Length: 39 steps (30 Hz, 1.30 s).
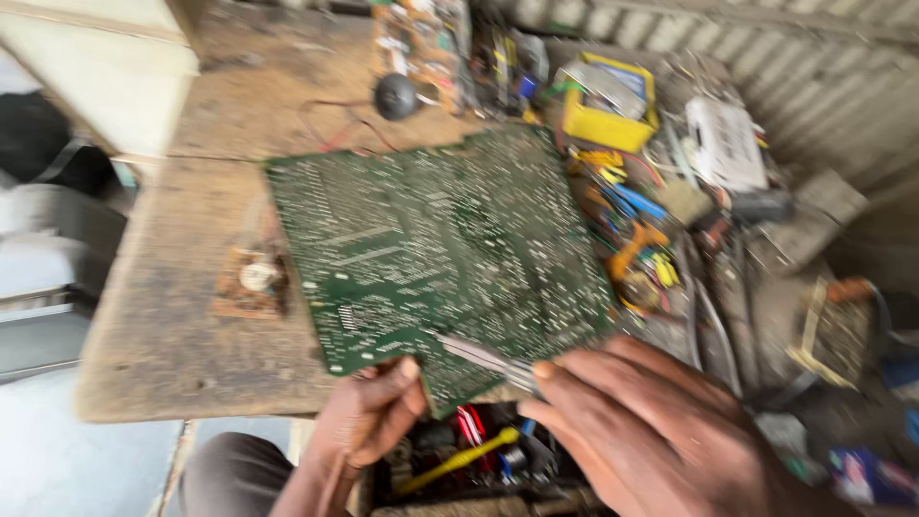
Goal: The person is soldering electronic components on a large circuit board and using a brush to clean the surface of the board.
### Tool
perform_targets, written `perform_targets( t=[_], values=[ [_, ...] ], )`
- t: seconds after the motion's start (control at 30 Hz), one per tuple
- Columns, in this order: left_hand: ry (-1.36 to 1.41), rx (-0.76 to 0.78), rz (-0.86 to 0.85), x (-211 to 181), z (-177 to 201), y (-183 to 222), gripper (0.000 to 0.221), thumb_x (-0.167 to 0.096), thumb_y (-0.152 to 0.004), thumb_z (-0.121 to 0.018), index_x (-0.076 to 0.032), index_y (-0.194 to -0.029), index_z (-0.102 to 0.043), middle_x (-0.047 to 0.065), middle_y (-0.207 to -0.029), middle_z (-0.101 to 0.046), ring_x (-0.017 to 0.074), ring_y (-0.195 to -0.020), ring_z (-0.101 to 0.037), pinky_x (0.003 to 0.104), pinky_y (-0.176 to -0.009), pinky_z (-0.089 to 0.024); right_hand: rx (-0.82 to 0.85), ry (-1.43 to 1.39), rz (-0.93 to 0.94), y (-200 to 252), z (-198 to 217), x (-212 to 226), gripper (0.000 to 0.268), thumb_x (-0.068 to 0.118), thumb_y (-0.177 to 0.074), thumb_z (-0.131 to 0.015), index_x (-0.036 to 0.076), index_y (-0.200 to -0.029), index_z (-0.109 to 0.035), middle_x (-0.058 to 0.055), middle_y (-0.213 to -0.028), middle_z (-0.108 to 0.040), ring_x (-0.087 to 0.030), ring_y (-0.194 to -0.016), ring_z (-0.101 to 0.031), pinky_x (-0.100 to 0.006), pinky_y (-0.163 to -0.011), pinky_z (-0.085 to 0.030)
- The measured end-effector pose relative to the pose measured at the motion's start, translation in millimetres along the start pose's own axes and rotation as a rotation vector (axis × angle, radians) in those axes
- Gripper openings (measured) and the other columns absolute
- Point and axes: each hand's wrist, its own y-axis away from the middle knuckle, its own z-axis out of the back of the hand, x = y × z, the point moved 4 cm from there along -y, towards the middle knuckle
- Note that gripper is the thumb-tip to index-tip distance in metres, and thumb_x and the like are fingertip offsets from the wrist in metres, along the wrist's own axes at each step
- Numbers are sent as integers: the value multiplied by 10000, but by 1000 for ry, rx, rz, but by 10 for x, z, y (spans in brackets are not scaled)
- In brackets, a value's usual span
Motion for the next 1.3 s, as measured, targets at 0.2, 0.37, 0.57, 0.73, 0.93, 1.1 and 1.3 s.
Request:
perform_targets(
  t=[0.2,0.37,0.57,0.73,0.93,1.1,1.3],
  values=[
    [-63,-274,55,-104,-522,-58,376,107,-775,-622,-15,-1129,-585,170,-1133,-690,245,-1117,-680,423,-970,-610,-23,33,-59,46,-93,1,376,92,-714,-888,-37,-1003,-686,-172,-974,-710,-286,-880,-718,-420,-798,-579],
    [-51,-242,-15,-113,-544,-73,271,143,-901,-603,18,-1127,-523,153,-1122,-645,258,-1130,-656,433,-1025,-604,40,-30,-12,-61,-28,0,366,38,-764,-882,-114,-1023,-673,-211,-991,-698,-305,-849,-706,-406,-744,-597],
    [-21,-240,37,-66,-326,-56,225,127,-945,-576,62,-1160,-562,196,-1059,-662,237,-898,-729,335,-785,-658,88,-38,-19,-141,38,43,395,72,-777,-881,-129,-1038,-662,-202,-966,-667,-280,-847,-689,-393,-696,-586],
    [8,-277,36,-67,-376,-86,264,138,-897,-575,52,-1146,-572,178,-1019,-694,208,-864,-745,295,-738,-660,72,-85,-75,-145,24,20,413,34,-768,-888,-132,-1070,-660,-207,-983,-673,-269,-850,-696,-378,-668,-592],
    [-9,-307,40,-75,-356,-85,234,123,-912,-596,34,-1129,-583,149,-999,-693,198,-858,-740,286,-735,-658,58,-87,-74,-141,40,1,414,9,-775,-881,-135,-1091,-656,-204,-983,-675,-261,-826,-690,-374,-647,-584],
    [17,-314,31,-57,-312,-82,238,124,-914,-599,10,-1122,-605,123,-988,-694,183,-851,-738,289,-734,-661,52,-76,-62,-139,41,0,406,8,-780,-884,-131,-1088,-658,-194,-973,-675,-259,-819,-689,-372,-635,-574],
    [45,-308,33,-54,-340,-82,221,120,-914,-588,-3,-1094,-626,125,-985,-701,185,-874,-737,297,-747,-660,31,-68,-54,-157,34,7,392,5,-778,-882,-126,-1071,-657,-185,-959,-673,-261,-820,-690,-372,-641,-578]
  ],
)
